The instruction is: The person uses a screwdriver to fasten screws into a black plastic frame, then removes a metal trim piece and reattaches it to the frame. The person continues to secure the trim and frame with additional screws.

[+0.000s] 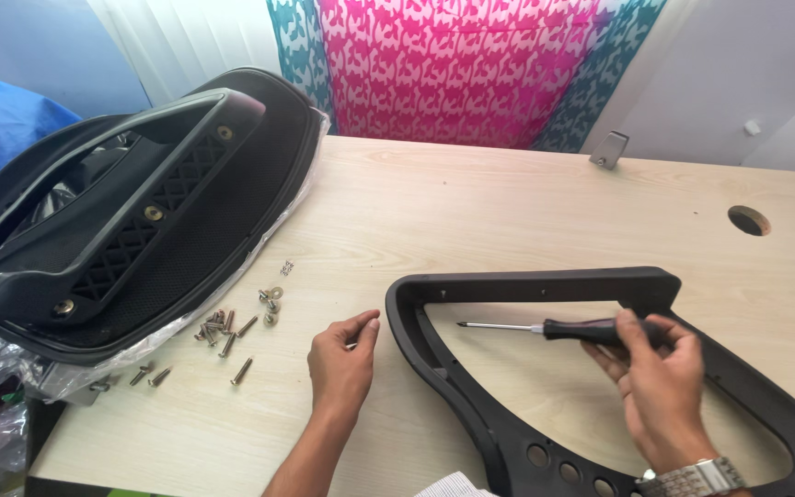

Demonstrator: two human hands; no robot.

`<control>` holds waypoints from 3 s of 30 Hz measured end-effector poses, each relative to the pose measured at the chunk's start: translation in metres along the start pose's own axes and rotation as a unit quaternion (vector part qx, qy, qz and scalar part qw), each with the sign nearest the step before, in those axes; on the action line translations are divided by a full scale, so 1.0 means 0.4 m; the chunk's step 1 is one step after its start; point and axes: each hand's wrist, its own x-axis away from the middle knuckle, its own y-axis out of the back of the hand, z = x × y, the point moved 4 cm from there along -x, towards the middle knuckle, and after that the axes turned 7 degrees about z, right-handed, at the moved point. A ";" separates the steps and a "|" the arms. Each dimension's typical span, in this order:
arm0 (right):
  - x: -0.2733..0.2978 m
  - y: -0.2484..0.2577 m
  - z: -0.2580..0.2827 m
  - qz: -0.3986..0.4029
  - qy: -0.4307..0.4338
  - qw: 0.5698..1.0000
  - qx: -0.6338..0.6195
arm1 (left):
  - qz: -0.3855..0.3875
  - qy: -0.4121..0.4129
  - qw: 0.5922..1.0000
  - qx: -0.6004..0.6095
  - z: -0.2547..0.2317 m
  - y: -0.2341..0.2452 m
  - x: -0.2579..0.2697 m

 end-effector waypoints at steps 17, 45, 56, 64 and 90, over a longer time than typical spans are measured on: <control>0.003 0.025 -0.083 0.190 0.015 0.766 0.613 | -0.038 0.044 0.996 0.073 -0.012 -0.004 0.151; 0.273 -0.400 0.003 0.320 0.227 0.806 0.443 | -0.035 -0.140 0.988 -0.055 -0.020 0.138 0.135; 0.253 -0.429 -0.046 0.285 0.119 0.786 0.535 | -0.076 -0.133 0.980 -0.127 -0.008 0.322 -0.180; 0.252 -0.432 -0.036 0.286 0.101 0.796 0.524 | -0.010 -0.087 0.960 -0.267 -0.006 0.301 -0.311; 0.237 -0.432 -0.042 0.310 0.098 0.798 0.507 | -0.017 -0.082 0.951 -0.298 0.010 0.284 -0.338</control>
